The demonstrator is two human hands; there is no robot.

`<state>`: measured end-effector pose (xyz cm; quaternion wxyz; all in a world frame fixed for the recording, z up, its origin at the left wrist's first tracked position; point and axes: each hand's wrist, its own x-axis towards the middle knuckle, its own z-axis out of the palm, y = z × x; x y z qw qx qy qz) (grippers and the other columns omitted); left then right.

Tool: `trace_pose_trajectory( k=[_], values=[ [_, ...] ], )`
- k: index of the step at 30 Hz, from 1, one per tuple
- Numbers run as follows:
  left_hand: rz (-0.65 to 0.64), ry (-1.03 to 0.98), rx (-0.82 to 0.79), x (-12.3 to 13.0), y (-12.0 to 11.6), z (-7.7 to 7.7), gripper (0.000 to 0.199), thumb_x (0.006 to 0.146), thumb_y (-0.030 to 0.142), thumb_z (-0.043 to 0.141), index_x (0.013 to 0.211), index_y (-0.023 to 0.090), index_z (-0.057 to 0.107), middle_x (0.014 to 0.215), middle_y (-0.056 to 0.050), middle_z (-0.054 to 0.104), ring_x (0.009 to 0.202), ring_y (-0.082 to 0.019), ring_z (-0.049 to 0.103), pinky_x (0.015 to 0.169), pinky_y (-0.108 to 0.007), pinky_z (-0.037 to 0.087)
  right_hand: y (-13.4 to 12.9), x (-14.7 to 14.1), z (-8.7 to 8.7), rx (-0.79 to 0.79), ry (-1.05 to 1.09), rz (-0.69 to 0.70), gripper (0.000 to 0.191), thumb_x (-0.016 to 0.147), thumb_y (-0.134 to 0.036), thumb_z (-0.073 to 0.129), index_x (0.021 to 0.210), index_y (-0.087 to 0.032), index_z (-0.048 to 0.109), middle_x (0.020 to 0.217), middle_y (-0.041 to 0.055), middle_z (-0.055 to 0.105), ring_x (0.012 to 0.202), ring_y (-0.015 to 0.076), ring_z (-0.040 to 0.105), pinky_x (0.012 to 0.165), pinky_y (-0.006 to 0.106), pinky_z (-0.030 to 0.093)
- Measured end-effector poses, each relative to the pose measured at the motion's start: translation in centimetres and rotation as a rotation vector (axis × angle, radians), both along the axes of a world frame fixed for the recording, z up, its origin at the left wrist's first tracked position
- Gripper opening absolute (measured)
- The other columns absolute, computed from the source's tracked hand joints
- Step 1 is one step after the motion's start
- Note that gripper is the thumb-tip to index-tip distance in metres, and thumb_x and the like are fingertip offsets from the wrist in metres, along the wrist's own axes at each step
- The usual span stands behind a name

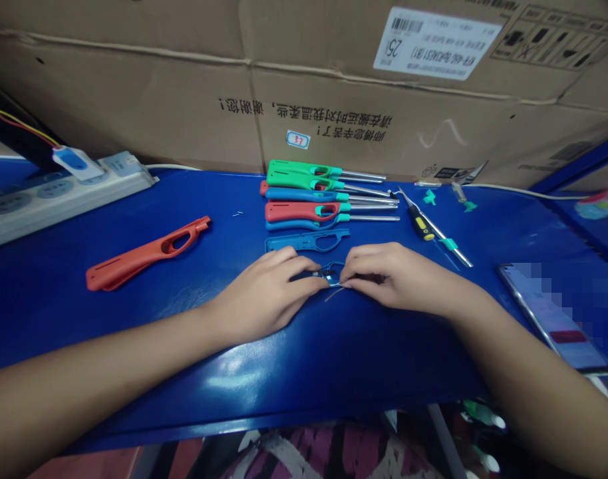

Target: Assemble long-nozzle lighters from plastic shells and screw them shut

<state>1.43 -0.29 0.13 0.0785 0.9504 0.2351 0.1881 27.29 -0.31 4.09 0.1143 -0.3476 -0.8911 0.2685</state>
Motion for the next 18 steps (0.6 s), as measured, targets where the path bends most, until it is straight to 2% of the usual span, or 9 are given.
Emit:
trace_pose_trajectory(
  k=[5, 10, 14, 18],
  values=[
    [0.013, 0.003, -0.043, 0.16, -0.03, -0.03, 0.028, 0.103, 0.023, 0.046, 0.121, 0.021, 0.067, 0.122, -0.010, 0.064, 0.106, -0.025, 0.056, 0.089, -0.040, 0.050, -0.10, -0.01, -0.15, 0.026, -0.025, -0.008, 0.014, 0.094, -0.016, 0.058, 0.098, -0.018, 0.072, 0.096, 0.0058, 0.068, 0.083, 0.0158, 0.064, 0.074, 0.027, 0.047],
    [0.016, 0.023, -0.055, 0.13, 0.02, 0.03, 0.028, 0.104, 0.023, 0.044, 0.122, 0.021, 0.065, 0.121, -0.010, 0.064, 0.105, -0.025, 0.055, 0.089, -0.041, 0.049, -0.11, -0.16, -0.19, 0.034, -0.040, -0.040, 0.009, 0.093, -0.016, 0.061, 0.098, -0.018, 0.068, 0.090, 0.0034, 0.067, 0.078, 0.0145, 0.061, 0.067, 0.025, 0.044],
    [0.006, 0.023, -0.060, 0.02, 0.06, 0.13, 0.030, 0.104, 0.023, 0.043, 0.125, 0.023, 0.065, 0.122, -0.010, 0.063, 0.106, -0.025, 0.055, 0.089, -0.040, 0.050, -0.01, -0.14, -0.07, 0.051, -0.052, -0.002, 0.011, 0.095, -0.015, 0.058, 0.093, -0.018, 0.068, 0.093, 0.0040, 0.067, 0.083, 0.0150, 0.063, 0.073, 0.025, 0.045],
    [0.008, 0.026, -0.043, 0.01, 0.05, 0.16, 0.032, 0.104, 0.023, 0.044, 0.127, 0.024, 0.066, 0.121, -0.010, 0.064, 0.107, -0.025, 0.056, 0.090, -0.041, 0.051, -0.47, -0.25, 0.15, 0.144, -0.134, 0.037, 0.015, 0.097, -0.016, 0.054, 0.091, -0.018, 0.069, 0.094, 0.0038, 0.067, 0.080, 0.0142, 0.063, 0.070, 0.025, 0.044]
  ],
)
